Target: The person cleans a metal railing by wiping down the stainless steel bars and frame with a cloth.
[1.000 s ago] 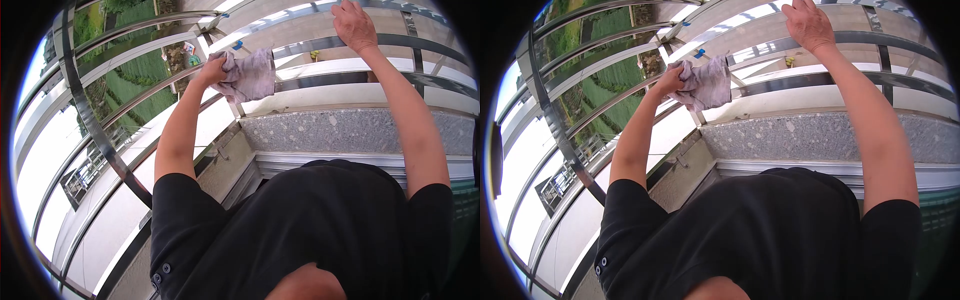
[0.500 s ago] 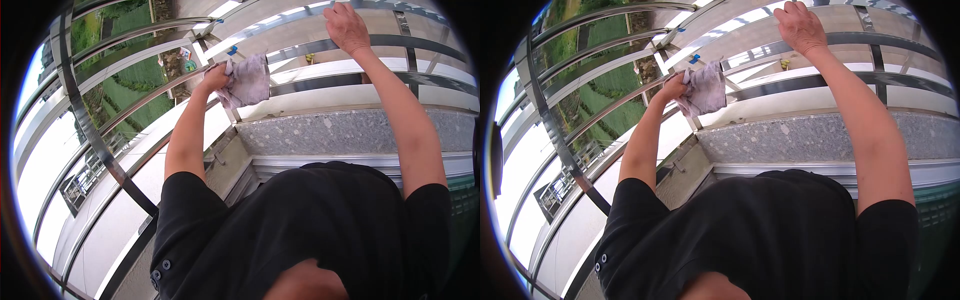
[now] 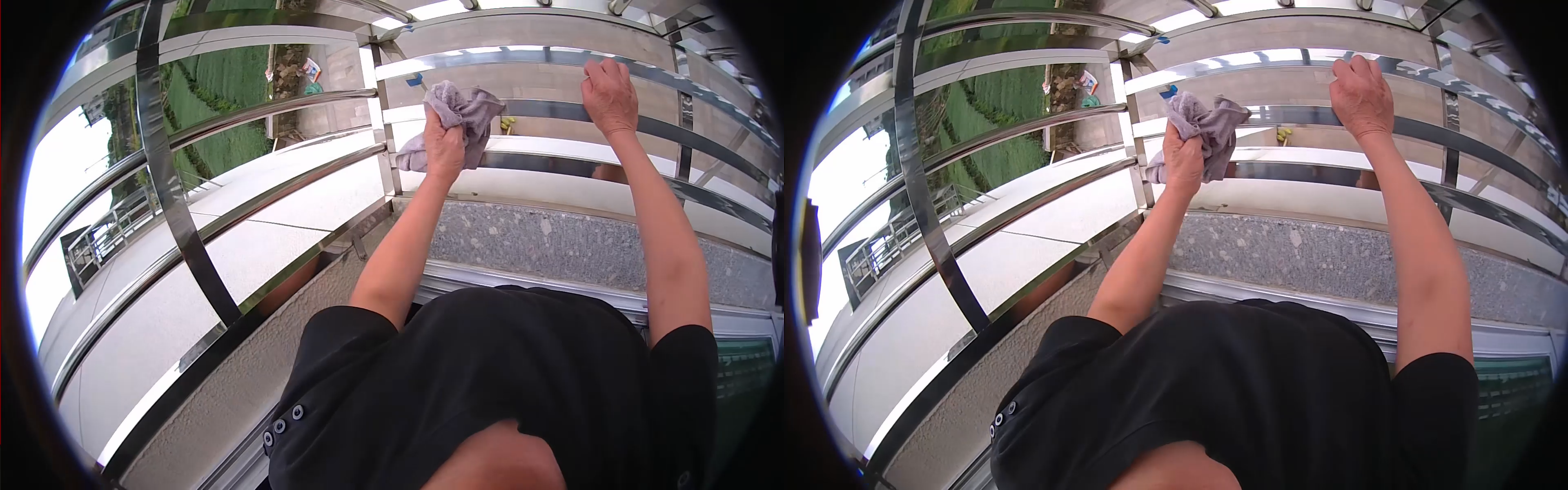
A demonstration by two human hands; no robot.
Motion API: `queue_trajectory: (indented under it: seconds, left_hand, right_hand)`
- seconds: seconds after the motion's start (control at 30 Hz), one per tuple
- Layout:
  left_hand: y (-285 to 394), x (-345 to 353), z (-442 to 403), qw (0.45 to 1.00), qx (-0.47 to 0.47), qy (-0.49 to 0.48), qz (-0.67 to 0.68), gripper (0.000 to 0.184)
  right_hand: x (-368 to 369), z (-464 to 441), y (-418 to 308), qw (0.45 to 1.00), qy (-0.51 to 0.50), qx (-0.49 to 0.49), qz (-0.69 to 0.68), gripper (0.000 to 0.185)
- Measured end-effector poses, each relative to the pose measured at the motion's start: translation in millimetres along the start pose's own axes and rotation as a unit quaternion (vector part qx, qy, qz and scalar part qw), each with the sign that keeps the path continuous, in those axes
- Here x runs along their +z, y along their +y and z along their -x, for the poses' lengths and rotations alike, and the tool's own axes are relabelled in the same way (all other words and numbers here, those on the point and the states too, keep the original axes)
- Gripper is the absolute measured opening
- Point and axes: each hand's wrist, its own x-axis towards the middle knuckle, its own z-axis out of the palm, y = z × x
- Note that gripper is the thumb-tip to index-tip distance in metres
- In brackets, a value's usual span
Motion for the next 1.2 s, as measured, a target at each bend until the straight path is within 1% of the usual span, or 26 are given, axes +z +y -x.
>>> queue_trajectory:
  seconds: [0.1,0.23,0.33,0.37,0.4,0.43,0.47,0.5,0.53,0.57,0.6,0.67,0.73,0.77,0.8,0.83,0.87,0.9,0.93,0.97,1.0,1.03,1.07,1.13,1.17,1.2]
  left_hand:
    - [11.6,9.2,29.0,0.988,0.038,0.060,0.139,0.048]
    - [42.9,-4.5,68.4,0.982,0.078,0.033,0.169,0.049]
    - [58.2,-10.1,95.7,0.978,0.087,0.037,0.186,0.050]
    - [61.6,-12.0,104.4,0.974,0.093,0.029,0.206,0.050]
    - [62.7,-13.8,111.4,0.975,0.099,0.012,0.199,0.049]
    - [62.3,-15.6,119.0,0.976,0.103,-0.003,0.191,0.048]
    - [61.8,-15.9,126.9,0.977,0.105,-0.016,0.183,0.047]
    - [65.5,-13.4,134.7,0.978,0.111,-0.043,0.171,0.042]
    - [68.1,-8.0,142.3,0.978,0.122,-0.046,0.161,0.041]
    - [70.7,-0.1,147.5,0.978,0.137,-0.050,0.150,0.040]
    - [74.5,5.1,149.8,0.977,0.152,-0.055,0.138,0.038]
    - [76.0,5.5,152.8,0.972,0.166,-0.070,0.153,0.038]
    - [66.7,2.8,156.2,0.967,0.159,-0.067,0.188,0.040]
    - [64.4,3.3,158.8,0.964,0.170,-0.033,0.203,0.041]
    - [66.1,0.2,162.8,0.961,0.162,-0.023,0.225,0.042]
    - [70.4,-5.6,167.7,0.957,0.152,-0.014,0.247,0.043]
    - [72.6,-10.4,172.1,0.952,0.142,-0.007,0.270,0.043]
    - [72.8,-14.0,175.4,0.942,0.138,0.011,0.305,0.048]
    - [76.1,-17.2,180.1,0.941,0.139,0.012,0.307,0.049]
    - [82.5,-20.9,186.1,0.940,0.139,0.012,0.310,0.051]
    - [88.9,-24.6,191.1,0.940,0.139,0.012,0.312,0.053]
    - [91.9,-27.6,194.6,0.924,0.156,-0.025,0.347,0.054]
    - [92.0,-30.5,197.6,0.914,0.132,-0.025,0.383,0.054]
    - [92.4,-33.6,200.0,0.888,0.088,-0.026,0.451,0.055]
    - [84.9,-33.4,203.4,0.898,0.105,-0.016,0.426,0.054]
    - [89.4,-34.0,204.1,0.892,0.093,-0.003,0.442,0.056]
  right_hand:
    - [-1.0,-1.3,0.1,1.000,0.019,-0.010,-0.009,0.010]
    - [3.1,1.2,5.1,0.997,0.039,-0.045,-0.044,0.014]
    - [-5.7,4.0,0.5,0.998,0.015,-0.045,-0.034,0.020]
    - [-9.2,7.7,-5.1,0.991,0.043,-0.082,-0.094,0.027]
    - [-23.9,10.5,-19.9,0.974,-0.001,-0.123,-0.191,0.034]
    - [-41.6,16.3,-43.1,0.943,-0.051,-0.162,-0.286,0.041]
    - [-59.5,27.9,-68.8,0.865,-0.194,-0.077,-0.456,0.049]
    - [-74.2,39.8,-92.1,0.734,-0.328,0.019,-0.594,0.057]
    - [-74.7,50.1,-106.8,0.639,-0.391,0.040,-0.661,0.067]
    - [-72.8,62.0,-123.1,0.557,-0.409,0.083,-0.718,0.075]
    - [-69.9,72.9,-135.1,0.587,-0.405,0.131,-0.688,0.073]
    - [-66.0,91.2,-153.5,0.477,-0.349,0.290,-0.753,0.061]
    - [-52.3,107.0,-156.0,0.510,-0.326,0.318,-0.730,0.050]
    - [-48.4,110.8,-155.5,0.527,-0.312,0.330,-0.718,0.044]
    - [-50.3,112.5,-155.5,0.667,-0.272,0.260,-0.643,0.040]
    - [-53.5,115.4,-154.1,0.786,-0.223,0.183,-0.547,0.036]
    - [-57.4,118.4,-151.6,0.881,-0.167,0.099,-0.432,0.032]
    - [-70.4,116.0,-158.9,0.864,-0.125,0.130,-0.469,0.037]
    - [-77.9,112.5,-158.6,0.792,-0.226,0.188,-0.535,0.040]
    - [-84.1,110.1,-157.9,0.701,-0.320,0.243,-0.589,0.043]
    - [-88.5,109.9,-158.1,0.593,-0.406,0.295,-0.630,0.046]
    - [-91.0,111.3,-164.8,0.511,-0.446,0.315,-0.663,0.050]
    - [-94.0,113.8,-176.0,0.424,-0.481,0.332,-0.691,0.055]
    - [-119.9,104.2,-205.4,0.366,-0.426,0.384,-0.733,0.054]
    - [-128.9,100.6,-215.7,0.334,-0.398,0.407,-0.751,0.054]
    - [-128.9,100.5,-220.2,0.336,-0.382,0.413,-0.755,0.053]
